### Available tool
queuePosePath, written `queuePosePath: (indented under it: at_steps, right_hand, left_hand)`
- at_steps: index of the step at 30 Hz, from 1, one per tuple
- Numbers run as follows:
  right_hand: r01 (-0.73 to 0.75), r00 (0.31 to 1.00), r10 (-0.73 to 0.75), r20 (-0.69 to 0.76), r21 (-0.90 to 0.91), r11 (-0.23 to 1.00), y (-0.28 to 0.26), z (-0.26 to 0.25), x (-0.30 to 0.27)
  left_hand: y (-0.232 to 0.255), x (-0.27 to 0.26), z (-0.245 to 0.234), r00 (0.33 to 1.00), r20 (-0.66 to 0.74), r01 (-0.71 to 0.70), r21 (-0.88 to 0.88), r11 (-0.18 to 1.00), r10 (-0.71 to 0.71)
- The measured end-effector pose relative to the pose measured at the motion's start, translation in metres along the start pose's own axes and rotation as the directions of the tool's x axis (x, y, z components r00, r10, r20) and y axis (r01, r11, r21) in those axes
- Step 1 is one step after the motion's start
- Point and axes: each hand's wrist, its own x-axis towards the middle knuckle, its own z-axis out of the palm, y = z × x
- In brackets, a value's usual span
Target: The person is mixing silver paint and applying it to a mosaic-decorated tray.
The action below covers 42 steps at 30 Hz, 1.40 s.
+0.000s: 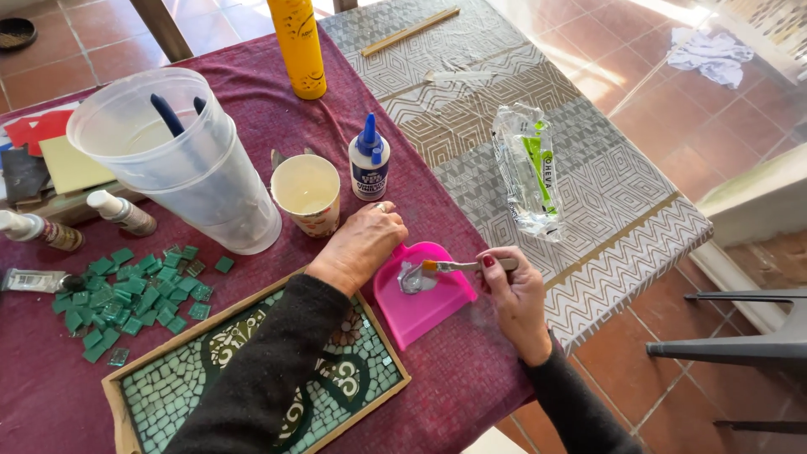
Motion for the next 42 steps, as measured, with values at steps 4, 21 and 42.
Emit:
queuePosePath:
  at_steps: [4,21,42]
  right_hand:
    - [0.282,0.953,-0.249,0.17,-0.212,0.936,0.005,0.012,-0.018]
    - [0.754,0.649,-0.515,0.56,-0.383,0.534,-0.045,0.004,-0.032]
    - [0.103,0.993,-0.1,0.069,-0.05,0.993,-0.016,0.02,-0.049]
  left_hand:
    - [0.002,0.009,-0.003,0.993,-0.077,-0.092,-0.016,0.996,0.09]
    - [0.017,-0.059,-0.079,0.593,-0.436,0.385,-0.585,0.714,-0.677]
    - [-0.002,-0.039,-0.054,0.535,-0.332,0.369,-0.735,0.568,-0.777]
